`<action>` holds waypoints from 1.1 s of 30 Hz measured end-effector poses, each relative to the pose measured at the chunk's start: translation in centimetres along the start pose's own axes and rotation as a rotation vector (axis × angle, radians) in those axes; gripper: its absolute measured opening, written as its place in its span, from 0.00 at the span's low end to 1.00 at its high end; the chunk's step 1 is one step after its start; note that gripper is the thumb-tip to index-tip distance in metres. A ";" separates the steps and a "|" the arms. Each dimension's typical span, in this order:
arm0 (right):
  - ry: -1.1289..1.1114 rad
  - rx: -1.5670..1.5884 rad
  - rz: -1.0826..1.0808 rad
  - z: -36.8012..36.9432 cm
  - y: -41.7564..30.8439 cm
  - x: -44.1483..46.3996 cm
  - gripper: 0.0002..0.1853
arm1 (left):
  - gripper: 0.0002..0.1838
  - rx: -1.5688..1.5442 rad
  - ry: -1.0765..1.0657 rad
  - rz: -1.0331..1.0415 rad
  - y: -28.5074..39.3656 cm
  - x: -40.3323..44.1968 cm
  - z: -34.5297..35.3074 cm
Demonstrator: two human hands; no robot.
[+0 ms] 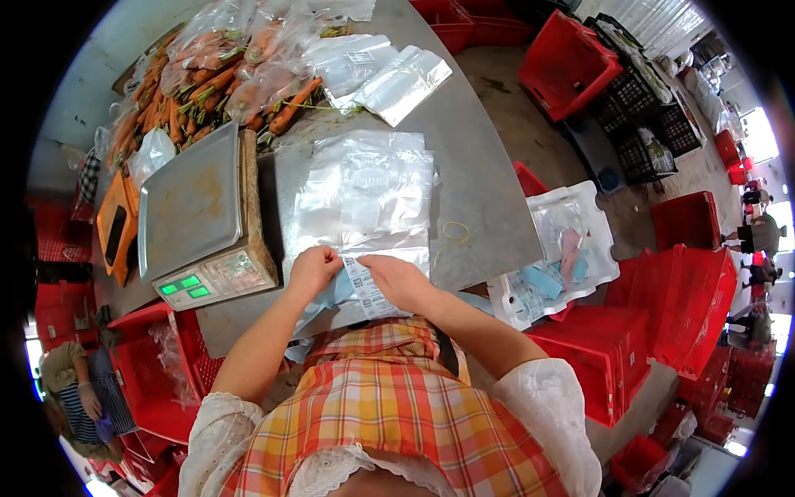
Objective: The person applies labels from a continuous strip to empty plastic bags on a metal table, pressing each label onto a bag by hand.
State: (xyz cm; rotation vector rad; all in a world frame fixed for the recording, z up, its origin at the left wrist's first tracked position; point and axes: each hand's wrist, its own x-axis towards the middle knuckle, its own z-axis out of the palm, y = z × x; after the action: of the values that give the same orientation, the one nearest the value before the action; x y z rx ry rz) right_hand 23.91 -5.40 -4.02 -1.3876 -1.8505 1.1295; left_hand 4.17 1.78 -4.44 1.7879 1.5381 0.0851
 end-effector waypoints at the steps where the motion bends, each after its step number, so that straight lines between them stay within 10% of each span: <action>1: 0.007 -0.055 -0.071 0.5 0.8 -0.2 0.17 | 0.14 0.023 -0.021 -0.011 -0.3 -0.1 0.1; 7: 0.072 -0.357 -0.485 0.8 2.8 -0.1 0.15 | 0.12 0.172 -0.686 0.195 -0.5 -5.1 -4.0; 11: 0.056 -0.425 -0.581 0.5 4.1 1.2 0.11 | 0.09 -0.002 -0.592 0.237 0.7 -7.2 -5.7; 16: -0.027 0.112 0.434 -4.7 -0.7 4.7 0.07 | 0.09 -0.357 -0.256 0.265 2.1 -6.4 -4.2; 18: 0.728 0.108 0.021 -5.1 0.5 5.3 0.09 | 0.07 -0.308 -0.106 0.149 2.3 -4.4 -3.2; 21: 0.853 -0.099 -0.324 -6.5 -2.9 3.4 0.11 | 0.09 -0.269 0.010 0.111 0.4 -0.7 -0.9; 25: 0.055 -0.066 -0.009 -1.8 -1.5 0.1 0.15 | 0.12 -0.053 0.027 -0.036 0.3 0.4 0.2; 33: 0.094 -0.369 -0.377 0.2 3.0 -0.7 0.16 | 0.13 0.227 -0.566 0.223 -1.4 -4.9 -3.9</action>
State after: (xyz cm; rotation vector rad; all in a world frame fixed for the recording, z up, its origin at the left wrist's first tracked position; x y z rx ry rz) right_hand 25.36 -5.82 -6.69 -1.1789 -2.2070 0.5456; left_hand -0.31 -0.54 -0.47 1.9356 0.9711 -0.4668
